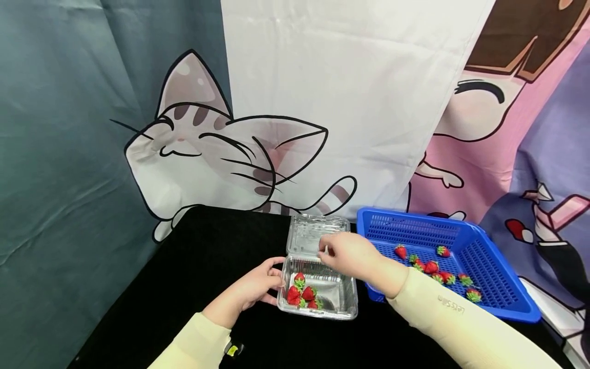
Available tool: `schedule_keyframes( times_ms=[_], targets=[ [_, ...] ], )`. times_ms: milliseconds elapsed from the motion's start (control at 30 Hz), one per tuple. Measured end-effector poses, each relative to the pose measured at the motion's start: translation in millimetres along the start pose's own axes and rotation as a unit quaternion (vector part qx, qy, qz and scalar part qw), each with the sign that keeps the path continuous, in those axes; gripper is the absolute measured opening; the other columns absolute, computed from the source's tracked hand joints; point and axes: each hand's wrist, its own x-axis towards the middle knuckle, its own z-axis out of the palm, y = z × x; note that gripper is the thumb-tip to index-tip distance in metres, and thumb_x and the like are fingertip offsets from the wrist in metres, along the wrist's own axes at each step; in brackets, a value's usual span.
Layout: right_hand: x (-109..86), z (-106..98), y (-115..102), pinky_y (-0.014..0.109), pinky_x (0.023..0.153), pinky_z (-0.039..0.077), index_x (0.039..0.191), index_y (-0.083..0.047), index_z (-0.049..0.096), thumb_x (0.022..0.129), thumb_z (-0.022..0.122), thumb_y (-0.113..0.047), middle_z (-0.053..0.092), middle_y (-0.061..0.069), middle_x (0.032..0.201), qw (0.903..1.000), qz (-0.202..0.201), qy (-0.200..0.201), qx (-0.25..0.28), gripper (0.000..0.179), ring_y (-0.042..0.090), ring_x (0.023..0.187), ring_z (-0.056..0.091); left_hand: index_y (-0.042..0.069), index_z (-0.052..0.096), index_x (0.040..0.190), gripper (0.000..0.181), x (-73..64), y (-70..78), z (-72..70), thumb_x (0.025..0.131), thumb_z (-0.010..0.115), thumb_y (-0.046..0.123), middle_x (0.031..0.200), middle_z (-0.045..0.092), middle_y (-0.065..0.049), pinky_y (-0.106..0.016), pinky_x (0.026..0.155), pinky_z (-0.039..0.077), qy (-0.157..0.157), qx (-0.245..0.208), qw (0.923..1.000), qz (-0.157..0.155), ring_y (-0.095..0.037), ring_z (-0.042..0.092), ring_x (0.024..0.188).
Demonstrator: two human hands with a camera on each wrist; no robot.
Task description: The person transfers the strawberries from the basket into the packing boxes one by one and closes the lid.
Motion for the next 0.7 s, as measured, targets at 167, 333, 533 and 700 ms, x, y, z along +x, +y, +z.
schedule_keyframes(
  times_ms=[167,333,533,700],
  targets=[
    [0.6,-12.5,32.9,0.031,0.058,0.046,0.089,-0.021,0.070,0.094,0.064,-0.030,0.059,-0.012,0.072,0.9986,0.051,0.008,0.011,0.011,0.006,0.059,0.050,0.002,0.026,0.150,0.072,-2.2,1.9,0.6,0.086,0.057,-0.002,0.115,0.056,-0.021,-0.044,0.066,0.060,-0.002,0.001,1.0000,0.000,-0.026,0.066,0.089],
    [-1.6,-16.5,75.1,0.038,0.065,0.050,0.092,-0.018,0.070,0.094,0.063,-0.030,0.064,-0.006,0.078,0.9939,0.109,0.018,0.007,0.014,0.011,0.066,0.055,0.003,0.026,0.151,0.072,-2.0,1.4,0.2,0.086,0.058,-0.002,0.116,0.055,-0.021,-0.044,0.065,0.060,0.000,0.001,1.0000,0.001,-0.026,0.066,0.089],
    [-9.3,-16.7,129.7,0.044,0.071,0.051,0.101,-0.012,0.071,0.096,0.059,-0.030,0.069,0.001,0.090,0.9839,0.177,-0.003,0.027,0.021,0.016,0.073,0.059,0.003,0.026,0.151,0.073,-1.7,-1.0,-0.3,0.086,0.059,-0.001,0.116,0.056,-0.021,-0.043,0.064,0.060,0.001,0.004,1.0000,0.001,-0.025,0.066,0.089],
    [-19.1,-16.1,167.2,0.050,0.077,0.052,0.105,-0.006,0.070,0.097,0.058,-0.029,0.070,0.008,0.096,0.9771,0.208,-0.026,0.040,0.027,0.022,0.081,0.063,0.002,0.025,0.151,0.075,-1.5,-0.8,0.3,0.084,0.058,-0.001,0.115,0.057,-0.020,-0.044,0.065,0.060,-0.002,0.004,1.0000,0.004,-0.026,0.066,0.091]
  ],
)
